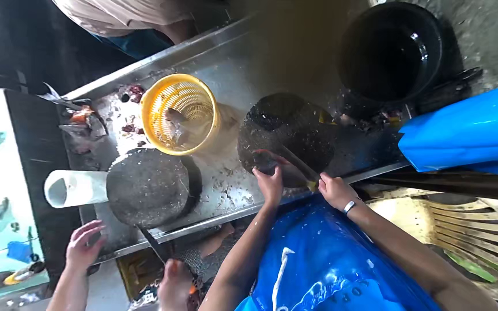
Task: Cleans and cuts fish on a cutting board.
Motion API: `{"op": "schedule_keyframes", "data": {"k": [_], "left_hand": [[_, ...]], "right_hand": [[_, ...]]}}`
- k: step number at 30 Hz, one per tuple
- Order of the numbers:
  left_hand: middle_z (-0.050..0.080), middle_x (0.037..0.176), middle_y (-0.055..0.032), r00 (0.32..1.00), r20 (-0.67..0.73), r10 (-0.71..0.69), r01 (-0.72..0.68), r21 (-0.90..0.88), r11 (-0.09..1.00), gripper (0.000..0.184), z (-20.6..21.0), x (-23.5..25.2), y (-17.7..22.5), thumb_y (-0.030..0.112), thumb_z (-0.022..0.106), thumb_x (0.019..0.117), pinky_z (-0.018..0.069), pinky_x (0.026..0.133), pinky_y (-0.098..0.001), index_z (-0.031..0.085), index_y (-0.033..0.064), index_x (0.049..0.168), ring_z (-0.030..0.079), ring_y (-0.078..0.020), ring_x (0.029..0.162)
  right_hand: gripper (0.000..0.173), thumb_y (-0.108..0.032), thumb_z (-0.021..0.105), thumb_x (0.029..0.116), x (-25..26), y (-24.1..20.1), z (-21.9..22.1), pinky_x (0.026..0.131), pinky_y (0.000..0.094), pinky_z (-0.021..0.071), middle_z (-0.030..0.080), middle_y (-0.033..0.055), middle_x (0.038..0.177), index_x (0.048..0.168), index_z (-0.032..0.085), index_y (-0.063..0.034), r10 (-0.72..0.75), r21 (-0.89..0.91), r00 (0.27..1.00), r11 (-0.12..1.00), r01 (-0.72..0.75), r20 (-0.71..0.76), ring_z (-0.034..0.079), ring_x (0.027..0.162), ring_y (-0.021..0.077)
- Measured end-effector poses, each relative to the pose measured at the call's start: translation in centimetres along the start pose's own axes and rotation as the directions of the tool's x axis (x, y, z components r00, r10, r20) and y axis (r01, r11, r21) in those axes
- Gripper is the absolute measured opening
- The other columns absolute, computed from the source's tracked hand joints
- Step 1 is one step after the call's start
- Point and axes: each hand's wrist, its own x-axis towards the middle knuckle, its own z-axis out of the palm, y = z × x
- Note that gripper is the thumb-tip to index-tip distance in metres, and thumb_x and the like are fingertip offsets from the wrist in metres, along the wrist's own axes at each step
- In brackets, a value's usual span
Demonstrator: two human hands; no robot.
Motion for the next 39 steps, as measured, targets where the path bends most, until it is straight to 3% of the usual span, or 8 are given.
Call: {"op": "schedule_keyframes", "data": {"k": [3,9,12,17,22,26,30,39], "left_hand": [[0.068,0.114,-0.0196,0.998,0.058,-0.031,0.03,0.016,0.999,0.084,-0.7,1.0,-0.1,0.043,0.078,0.086,0.0568,0.082,-0.0583,0.034,0.0093,0.148,0.069,-0.0339,0.101],[0.069,0.11,-0.0177,0.995,0.098,-0.036,0.032,0.039,0.999,0.079,-2.0,0.1,-0.4,0.032,0.081,0.0807,0.058,0.083,-0.0549,0.039,0.0091,0.144,0.07,-0.0295,0.099],[0.069,0.108,-0.0172,0.996,0.076,-0.036,0.036,-0.002,0.999,0.079,-1.8,-0.4,-0.7,0.031,0.08,0.08,0.0586,0.082,-0.0538,0.038,0.0084,0.143,0.07,-0.029,0.096],[0.069,0.109,-0.0183,0.996,0.073,-0.059,0.06,-0.011,0.998,0.083,-1.7,-0.4,-0.3,0.032,0.08,0.0822,0.0582,0.084,-0.055,0.034,0.0078,0.147,0.071,-0.0301,0.098],[0.069,0.112,-0.0191,0.996,0.071,-0.051,0.048,0.038,0.998,0.084,-1.8,-0.6,-0.2,0.032,0.079,0.0856,0.0582,0.087,-0.0536,0.031,0.0067,0.15,0.071,-0.0304,0.102],[0.067,0.124,-0.0211,0.985,0.157,-0.064,0.076,-0.068,0.995,0.081,-2.3,-0.4,0.2,0.038,0.07,0.0973,0.0577,0.091,-0.0537,0.024,0.0131,0.159,0.07,-0.0318,0.108],[0.06,0.133,-0.0251,0.944,0.312,-0.111,0.192,-0.242,0.951,0.069,-1.6,0.8,1.2,0.054,0.042,0.1076,0.0611,0.067,-0.0549,0.01,0.0318,0.164,0.071,-0.0378,0.091],[0.061,0.126,-0.0286,0.925,0.338,-0.172,0.229,-0.137,0.964,0.067,-0.7,2.0,3.6,0.053,0.036,0.1097,0.0606,0.06,-0.0549,0.001,0.0301,0.163,0.071,-0.0398,0.084]], "right_hand": [[0.033,-0.028,0.042,0.1096,0.9,-1.2,-0.6,0.086,0.0564,0.0546,0.069,0.0201,0.096,0.123,0.061,-0.0044,-0.065,0.1,0.998,0.993,0.065,-0.003,0.07,0.096,0.0367],[0.035,-0.031,0.04,0.1096,4.6,-4.2,0.1,0.076,0.0615,0.0572,0.073,0.0193,0.099,0.135,0.057,-0.0145,-0.077,-0.131,0.994,0.989,0.067,-0.079,0.072,0.095,0.0415],[0.031,-0.03,0.042,0.1094,5.0,-5.5,-0.1,0.07,0.0596,0.0579,0.072,0.0187,0.09,0.125,0.061,-0.0121,-0.133,-0.069,0.981,0.99,0.124,-0.139,0.073,0.086,0.0399],[0.032,-0.027,0.047,0.1074,1.1,-6.5,-0.8,0.064,0.0512,0.0589,0.068,0.014,0.08,0.125,0.062,-0.0053,-0.351,0.004,0.83,0.92,0.391,-0.433,0.071,0.073,0.0321],[0.036,-0.03,0.035,0.1097,2.8,-3.8,1.9,0.086,0.0572,0.0563,0.072,0.0188,0.105,0.13,0.057,-0.0095,-0.12,-0.093,0.993,0.988,0.12,0.006,0.071,0.103,0.038],[0.035,-0.031,0.036,0.1101,0.6,-3.8,-0.1,0.082,0.0534,0.0565,0.071,0.0166,0.094,0.123,0.059,-0.0079,-0.135,-0.019,0.99,0.991,0.134,-0.035,0.072,0.095,0.0345],[0.043,-0.031,0.034,0.1109,1.1,-2.8,0.1,0.092,0.0541,0.055,0.071,0.0195,0.107,0.14,0.053,-0.0071,-0.106,0.022,0.993,0.994,0.105,0.053,0.07,0.105,0.0354],[0.042,-0.03,0.035,0.1102,3.3,-2.7,-0.3,0.09,0.0544,0.0545,0.07,0.0206,0.103,0.134,0.057,-0.0039,-0.168,0.134,0.986,0.976,0.169,-0.022,0.07,0.1,0.0352]]}}
